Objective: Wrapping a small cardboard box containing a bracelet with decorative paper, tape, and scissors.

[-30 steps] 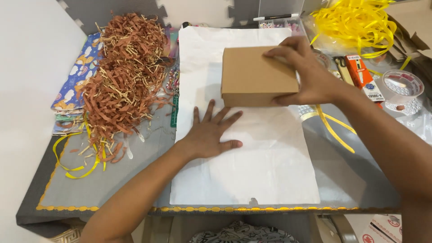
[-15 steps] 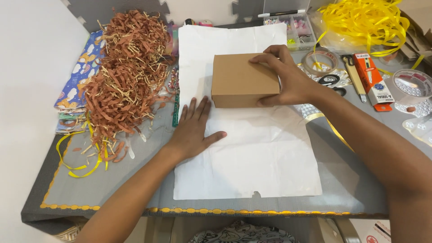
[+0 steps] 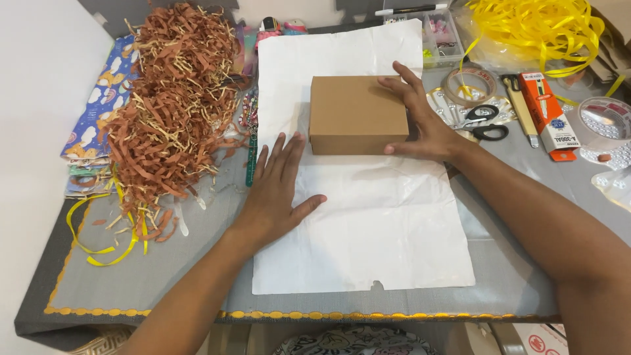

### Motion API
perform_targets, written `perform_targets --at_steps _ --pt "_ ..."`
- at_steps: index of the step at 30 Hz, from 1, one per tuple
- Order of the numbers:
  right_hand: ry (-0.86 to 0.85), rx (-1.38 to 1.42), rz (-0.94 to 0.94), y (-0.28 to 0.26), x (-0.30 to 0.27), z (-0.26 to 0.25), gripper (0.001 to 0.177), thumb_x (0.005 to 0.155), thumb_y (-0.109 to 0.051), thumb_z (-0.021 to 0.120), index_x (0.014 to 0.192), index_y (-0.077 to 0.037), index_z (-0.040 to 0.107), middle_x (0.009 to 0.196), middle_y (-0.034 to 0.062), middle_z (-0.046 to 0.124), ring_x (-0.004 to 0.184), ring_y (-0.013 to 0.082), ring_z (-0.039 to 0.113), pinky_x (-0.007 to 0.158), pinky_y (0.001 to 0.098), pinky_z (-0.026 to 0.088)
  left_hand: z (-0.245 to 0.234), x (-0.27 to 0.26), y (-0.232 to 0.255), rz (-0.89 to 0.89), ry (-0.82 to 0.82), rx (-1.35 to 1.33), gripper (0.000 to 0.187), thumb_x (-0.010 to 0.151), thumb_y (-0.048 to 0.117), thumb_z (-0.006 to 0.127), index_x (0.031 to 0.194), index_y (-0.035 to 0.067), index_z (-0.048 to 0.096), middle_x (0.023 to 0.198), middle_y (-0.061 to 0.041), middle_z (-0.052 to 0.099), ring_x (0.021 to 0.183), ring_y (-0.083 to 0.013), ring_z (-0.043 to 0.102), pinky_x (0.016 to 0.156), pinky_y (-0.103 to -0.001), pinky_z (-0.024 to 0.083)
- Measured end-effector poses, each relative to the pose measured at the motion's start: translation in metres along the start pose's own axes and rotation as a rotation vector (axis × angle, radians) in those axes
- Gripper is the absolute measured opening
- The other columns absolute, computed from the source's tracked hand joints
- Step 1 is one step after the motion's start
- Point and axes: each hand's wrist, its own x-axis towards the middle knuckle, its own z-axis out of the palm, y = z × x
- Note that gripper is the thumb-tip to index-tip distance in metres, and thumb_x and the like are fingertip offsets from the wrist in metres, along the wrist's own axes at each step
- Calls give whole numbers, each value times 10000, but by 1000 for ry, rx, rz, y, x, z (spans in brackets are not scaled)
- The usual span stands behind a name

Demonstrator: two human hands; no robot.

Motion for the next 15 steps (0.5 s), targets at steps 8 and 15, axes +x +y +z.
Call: perform_targets --at_steps 8,15 --pt "20 -43 -55 3 -1 3 969 922 -409 903 1753 -232 437 1693 174 427 1674 354 367 1418 536 281 2 -58 76 568 -28 41 1126 876 853 743 1633 31 610 1822 -280 450 1712 -481 371 1360 -708 215" --pt "15 -47 -76 10 1 0 977 888 -409 932 1739 -252 480 1676 151 456 1640 333 393 1405 518 301 39 -89 63 496 31 202 1091 929 905 653 1670 106 595 1787 -233 498 1619 -507 449 1237 -673 375"
